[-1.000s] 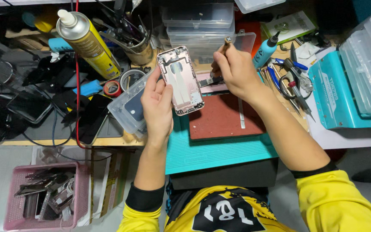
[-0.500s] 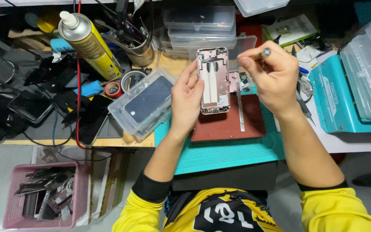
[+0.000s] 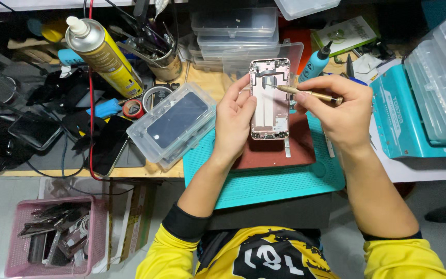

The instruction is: The person holds an opened phone frame and works on its interior, using a small brush and a screwdriver to clean and rework internal components, at one point removing a small part and setting it on the mat before continuing to brush the frame.

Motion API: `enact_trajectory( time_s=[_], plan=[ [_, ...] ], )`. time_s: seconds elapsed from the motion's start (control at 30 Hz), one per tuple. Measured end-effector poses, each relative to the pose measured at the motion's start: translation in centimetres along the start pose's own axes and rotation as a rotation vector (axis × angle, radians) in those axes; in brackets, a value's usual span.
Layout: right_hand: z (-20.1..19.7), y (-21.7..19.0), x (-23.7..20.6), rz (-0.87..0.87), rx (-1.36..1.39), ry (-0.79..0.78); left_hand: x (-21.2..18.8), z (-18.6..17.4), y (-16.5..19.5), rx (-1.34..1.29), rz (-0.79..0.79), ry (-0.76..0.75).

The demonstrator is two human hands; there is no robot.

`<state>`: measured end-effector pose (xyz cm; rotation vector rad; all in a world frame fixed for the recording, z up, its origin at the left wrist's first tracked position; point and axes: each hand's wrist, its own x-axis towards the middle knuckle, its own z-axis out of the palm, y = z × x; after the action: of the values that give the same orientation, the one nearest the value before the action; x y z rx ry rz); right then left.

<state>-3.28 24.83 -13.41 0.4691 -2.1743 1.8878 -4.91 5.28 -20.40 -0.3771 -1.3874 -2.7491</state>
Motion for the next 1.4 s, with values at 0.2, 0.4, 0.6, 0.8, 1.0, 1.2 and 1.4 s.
enact_trajectory(
  time_s=[0.2,0.4,0.6,0.8,1.0,1.2,1.4],
  plan=[
    [0.6,-0.1,0.3,-0.020,-0.028,-0.054,-0.1,0.0,0.4,-0.036,-0.003,0.042],
    [1.4,-1.2,0.2,-0.152,-0.442,-0.079,-0.3,0.2,0.2,-0.031,0.021,0.020],
    [2.2,-1.5,0.5,-0.339,-0.565,-0.094,-0.7,0.1,0.2,-0.034,0.016,-0.046],
    [2.5,-1.7,0.3,-0.296,-0.562,-0.093,-0.6,0.1,0.3,-0.040,0.015,-0.039],
    [2.5,-1.9,0.3,-0.345,-0.591,-0.099,-0.7,0.1,0.5,-0.005,0.009,-0.018],
    [2.3,-2.0,0.2,-0.344,-0.600,-0.098,-0.8,-0.1,0.6,-0.021,0.008,-0.024],
    [2.3,-1.9,0.2,-0.368,-0.606,-0.109,-0.9,-0.3,0.6,-0.039,0.001,-0.036]
  ],
)
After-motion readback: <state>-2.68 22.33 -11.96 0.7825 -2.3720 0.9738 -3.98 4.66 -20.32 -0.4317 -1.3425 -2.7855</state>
